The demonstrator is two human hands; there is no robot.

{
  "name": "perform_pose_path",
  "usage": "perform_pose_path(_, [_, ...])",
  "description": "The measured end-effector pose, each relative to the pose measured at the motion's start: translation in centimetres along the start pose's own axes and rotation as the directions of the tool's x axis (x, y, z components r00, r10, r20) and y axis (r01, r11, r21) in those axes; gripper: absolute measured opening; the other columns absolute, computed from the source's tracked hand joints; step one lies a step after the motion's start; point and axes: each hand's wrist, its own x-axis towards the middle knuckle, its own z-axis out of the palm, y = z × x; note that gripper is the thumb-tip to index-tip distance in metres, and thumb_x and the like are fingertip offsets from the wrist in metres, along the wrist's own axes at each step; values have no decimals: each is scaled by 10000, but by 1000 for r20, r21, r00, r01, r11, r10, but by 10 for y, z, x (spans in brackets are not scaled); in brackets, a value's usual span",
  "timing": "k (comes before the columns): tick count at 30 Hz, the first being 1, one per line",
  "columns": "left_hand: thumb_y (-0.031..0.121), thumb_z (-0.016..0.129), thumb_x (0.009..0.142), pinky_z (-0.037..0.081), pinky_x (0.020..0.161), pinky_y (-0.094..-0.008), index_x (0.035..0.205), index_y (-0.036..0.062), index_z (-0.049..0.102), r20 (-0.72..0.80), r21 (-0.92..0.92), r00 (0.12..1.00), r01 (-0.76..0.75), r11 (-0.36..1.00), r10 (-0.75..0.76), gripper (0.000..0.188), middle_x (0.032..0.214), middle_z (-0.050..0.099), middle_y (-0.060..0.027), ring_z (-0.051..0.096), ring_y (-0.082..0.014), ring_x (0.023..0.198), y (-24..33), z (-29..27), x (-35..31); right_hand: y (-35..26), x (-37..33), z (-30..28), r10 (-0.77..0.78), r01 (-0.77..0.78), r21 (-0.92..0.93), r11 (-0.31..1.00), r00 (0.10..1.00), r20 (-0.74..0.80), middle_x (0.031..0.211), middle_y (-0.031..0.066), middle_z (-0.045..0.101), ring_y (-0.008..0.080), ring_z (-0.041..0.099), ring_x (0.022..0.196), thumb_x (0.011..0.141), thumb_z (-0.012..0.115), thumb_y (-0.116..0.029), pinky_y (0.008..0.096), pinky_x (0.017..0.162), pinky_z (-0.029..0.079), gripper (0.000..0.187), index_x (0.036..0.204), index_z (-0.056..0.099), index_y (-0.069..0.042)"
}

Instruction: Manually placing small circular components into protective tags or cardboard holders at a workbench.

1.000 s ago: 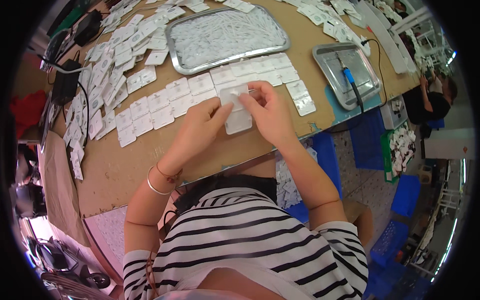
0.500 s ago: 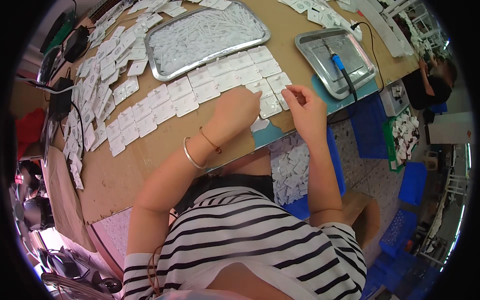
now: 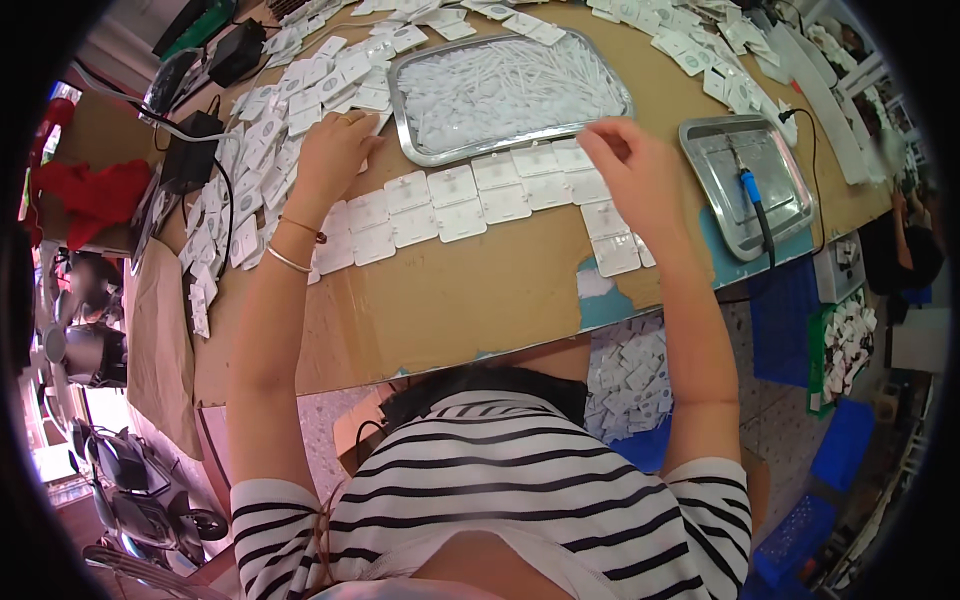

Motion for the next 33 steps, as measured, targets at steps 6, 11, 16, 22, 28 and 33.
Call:
perform_pose_path(6, [112, 512, 839, 489, 726, -387, 965, 26, 631, -205, -101, 958, 185, 977, -203, 193, 940, 632, -155, 607, -317, 832, -23, -12, 12, 22, 89, 55, -168, 187, -252, 949, 981, 97, 812, 74, 666, 158, 603, 704, 836, 621, -206, 275, 668, 473, 212, 953, 654, -32])
perform_pose_path(11, [375, 612, 825, 474, 648, -260, 918, -14, 651, -43, -655, 710, 511, 557, -703, 402, 814, 658, -128, 641, -151, 729, -32, -35, 6, 21, 118, 92, 77, 45, -539, 841, 977, 201, 871, 101, 660, 264, 629, 800, 772, 626, -250, 373, 689, 494, 215, 880, 664, -68])
perform_pose_path(16, [310, 782, 704, 463, 676, -225, 910, -28, 633, -7, -796, 676, 442, 413, -737, 423, 922, 631, -98, 606, -123, 765, -32, -34, -16, 30, 124, 96, 1, 80, -484, 871, 986, 164, 876, 104, 661, 266, 626, 800, 756, 643, -264, 364, 683, 492, 208, 858, 680, -87])
perform_pose_path(22, [118, 732, 754, 471, 762, -244, 978, 17, 587, 150, -989, 806, 115, -97, -573, 286, 1214, 515, -139, 582, -137, 917, -13, -34, -20, 18, 108, 83, 59, -4, -362, 932, 988, 142, 851, 105, 676, 246, 629, 781, 811, 599, -265, 347, 675, 478, 228, 930, 686, -91])
perform_pose_path(28, [-38, 649, 754, 404, 940, -279, 1049, 10, 522, 234, -924, 913, 101, -370, -335, 325, 1286, 464, -139, 487, -170, 1110, 31, -54, -25, 2, 80, 79, 166, -213, 166, 963, 951, 260, 818, 50, 628, 121, 554, 666, 888, 526, -293, 256, 607, 437, 318, 1071, 621, -50])
perform_pose_path(33, [-51, 636, 750, 449, 898, -293, 1243, -45, 375, 176, -968, 897, 84, -235, -406, 558, 1215, 482, -159, 526, -218, 1082, 77, -52, -19, -65, 12, 103, 71, -174, 555, 814, 977, 203, 819, 15, 572, 73, 512, 698, 950, 430, -251, 213, 606, 407, 313, 1095, 592, -25])
